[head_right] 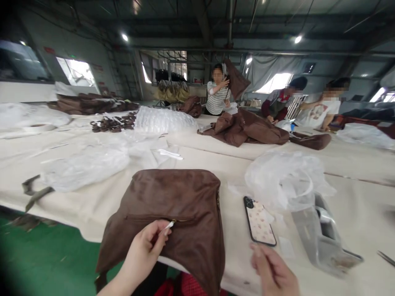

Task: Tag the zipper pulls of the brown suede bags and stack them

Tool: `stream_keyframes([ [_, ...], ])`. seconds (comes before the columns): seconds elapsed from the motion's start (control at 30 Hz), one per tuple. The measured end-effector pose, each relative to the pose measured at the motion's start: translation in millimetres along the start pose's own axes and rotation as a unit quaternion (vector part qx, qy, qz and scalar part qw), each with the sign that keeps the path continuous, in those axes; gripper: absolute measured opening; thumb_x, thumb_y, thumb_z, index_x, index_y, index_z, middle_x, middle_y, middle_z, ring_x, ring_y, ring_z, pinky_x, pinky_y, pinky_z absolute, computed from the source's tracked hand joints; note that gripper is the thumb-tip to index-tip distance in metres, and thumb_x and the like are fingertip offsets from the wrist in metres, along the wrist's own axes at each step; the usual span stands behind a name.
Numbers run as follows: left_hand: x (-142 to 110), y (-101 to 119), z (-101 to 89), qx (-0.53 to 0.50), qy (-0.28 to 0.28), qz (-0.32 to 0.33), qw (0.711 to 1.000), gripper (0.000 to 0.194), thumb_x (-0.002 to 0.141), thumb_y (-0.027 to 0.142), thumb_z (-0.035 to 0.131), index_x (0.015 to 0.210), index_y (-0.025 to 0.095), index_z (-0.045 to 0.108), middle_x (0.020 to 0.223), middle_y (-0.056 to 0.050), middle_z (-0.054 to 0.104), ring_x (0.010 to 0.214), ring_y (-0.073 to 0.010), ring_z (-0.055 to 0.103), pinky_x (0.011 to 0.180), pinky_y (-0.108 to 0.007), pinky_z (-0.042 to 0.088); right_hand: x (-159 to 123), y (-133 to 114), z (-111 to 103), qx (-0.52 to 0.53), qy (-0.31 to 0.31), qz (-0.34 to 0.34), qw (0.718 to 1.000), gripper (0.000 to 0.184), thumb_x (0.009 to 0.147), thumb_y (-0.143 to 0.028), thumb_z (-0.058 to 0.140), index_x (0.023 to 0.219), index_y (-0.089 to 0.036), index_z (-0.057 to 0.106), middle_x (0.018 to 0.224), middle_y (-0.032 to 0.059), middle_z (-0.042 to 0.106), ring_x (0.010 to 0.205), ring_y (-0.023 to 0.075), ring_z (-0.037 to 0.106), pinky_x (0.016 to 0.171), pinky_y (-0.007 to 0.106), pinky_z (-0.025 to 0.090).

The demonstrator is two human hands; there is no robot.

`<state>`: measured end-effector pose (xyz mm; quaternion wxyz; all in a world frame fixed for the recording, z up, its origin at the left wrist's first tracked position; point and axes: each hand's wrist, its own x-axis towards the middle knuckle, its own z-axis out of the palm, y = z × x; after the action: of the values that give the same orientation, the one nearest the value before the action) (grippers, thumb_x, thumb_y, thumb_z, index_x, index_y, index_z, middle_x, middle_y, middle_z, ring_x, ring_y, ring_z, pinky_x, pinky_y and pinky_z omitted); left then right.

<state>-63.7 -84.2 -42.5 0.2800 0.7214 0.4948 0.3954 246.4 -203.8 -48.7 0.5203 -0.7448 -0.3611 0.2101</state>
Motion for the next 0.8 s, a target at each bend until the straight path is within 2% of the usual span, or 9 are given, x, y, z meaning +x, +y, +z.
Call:
stream_keyframes([
  [0.03, -0.6, -0.1, -0.3, 0.030, 0.010, 0.028, 0.999, 0.016, 0.090, 0.029, 0.048, 0.092, 0.021, 0.062, 0.080, -0.003, 0.068, 0.075, -0.0177, 0.066, 0.071, -0.027, 0.054, -7.5, -24.1, 27.5, 0.027, -0.099, -0.014, 0.995, 0.042, 0.073, -0.060, 0.065, 0.083, -0.020, 0.071, 0.061, 0.0024, 0.062, 0.062, 0.0201, 0.061, 0.062, 0.030, 0.050],
  [0.13, -1.9, 0.0, -0.9, 0.075, 0.032, 0.086, 0.993, 0.018, 0.091, 0.024, 0.046, 0.104, 0.021, 0.058, 0.084, -0.003, 0.069, 0.079, -0.0183, 0.068, 0.075, -0.029, 0.055, -21.3, -78.1, 99.9, 0.110, -0.292, -0.044, 0.949, 0.041, 0.085, -0.056, 0.055, 0.080, -0.018, 0.067, 0.059, 0.0003, 0.059, 0.058, 0.0144, 0.056, 0.057, 0.024, 0.045],
  [0.2, -2.9, -0.8, -1.0, 0.087, 0.043, 0.109, 0.989, 0.026, 0.091, 0.019, 0.044, 0.117, 0.019, 0.049, 0.083, -0.003, 0.068, 0.077, -0.0179, 0.068, 0.076, -0.030, 0.056, -24.5, -93.2, 134.5, 0.141, -0.358, -0.046, 0.922, 0.041, 0.086, -0.055, 0.055, 0.077, -0.017, 0.066, 0.056, -0.0011, 0.056, 0.053, 0.0121, 0.052, 0.053, 0.022, 0.041],
  [0.3, -4.3, -5.1, -0.4, 0.115, 0.054, 0.139, 0.982, 0.033, 0.091, 0.015, 0.042, 0.124, 0.017, 0.040, 0.084, -0.003, 0.069, 0.078, -0.0180, 0.069, 0.077, -0.031, 0.056, -23.9, -92.1, 164.7, 0.161, -0.383, -0.027, 0.909, 0.039, 0.084, -0.053, 0.057, 0.075, -0.016, 0.065, 0.051, -0.0033, 0.051, 0.046, 0.0095, 0.046, 0.048, 0.021, 0.036],
  [0.5, -6.0, -14.5, 3.3, 0.168, 0.079, 0.183, 0.966, 0.029, 0.092, 0.014, 0.043, 0.120, 0.018, 0.047, 0.101, -0.008, 0.069, 0.089, -0.0200, 0.068, 0.080, -0.032, 0.056, -19.0, -80.0, 176.5, 0.150, -0.393, 0.008, 0.907, 0.030, 0.083, -0.043, 0.058, 0.073, -0.015, 0.064, 0.049, -0.0046, 0.050, 0.043, 0.0083, 0.044, 0.045, 0.020, 0.033],
  [0.6, -5.2, -10.2, 1.1, 0.143, 0.051, 0.167, 0.974, 0.026, 0.092, 0.015, 0.042, 0.114, 0.019, 0.055, 0.101, -0.008, 0.069, 0.089, -0.0207, 0.067, 0.081, -0.035, 0.055, -18.3, -79.9, 173.6, 0.133, -0.399, 0.017, 0.907, 0.026, 0.082, -0.039, 0.057, 0.072, -0.015, 0.063, 0.047, -0.0053, 0.049, 0.043, 0.0079, 0.044, 0.044, 0.019, 0.032],
  [0.67, -2.6, -3.4, -3.4, 0.083, 0.009, 0.112, 0.990, 0.024, 0.092, 0.017, 0.042, 0.107, 0.020, 0.059, 0.097, -0.008, 0.068, 0.089, -0.0204, 0.066, 0.082, -0.035, 0.053, -18.6, -79.0, 169.9, 0.125, -0.408, 0.021, 0.904, 0.026, 0.081, -0.039, 0.057, 0.074, -0.015, 0.064, 0.049, -0.0049, 0.051, 0.043, 0.0083, 0.045, 0.045, 0.019, 0.034],
  [0.73, 1.2, 4.9, -8.9, -0.018, -0.051, 0.025, 0.998, 0.020, 0.091, 0.020, 0.043, 0.098, 0.018, 0.061, 0.086, -0.006, 0.067, 0.080, -0.0179, 0.064, 0.075, -0.031, 0.053, -19.3, -77.6, 165.8, 0.128, -0.419, 0.020, 0.899, 0.028, 0.081, -0.041, 0.058, 0.079, -0.015, 0.066, 0.054, -0.0036, 0.055, 0.046, 0.0089, 0.049, 0.047, 0.020, 0.038],
  [0.8, 4.3, 13.1, -13.2, -0.134, -0.104, -0.066, 0.983, 0.017, 0.089, 0.023, 0.045, 0.090, 0.016, 0.061, 0.075, -0.003, 0.062, 0.066, -0.0140, 0.060, 0.062, -0.025, 0.051, -20.1, -77.0, 163.2, 0.135, -0.428, 0.015, 0.894, 0.030, 0.081, -0.044, 0.059, 0.082, -0.015, 0.067, 0.058, -0.0022, 0.058, 0.049, 0.0094, 0.051, 0.050, 0.021, 0.041],
])
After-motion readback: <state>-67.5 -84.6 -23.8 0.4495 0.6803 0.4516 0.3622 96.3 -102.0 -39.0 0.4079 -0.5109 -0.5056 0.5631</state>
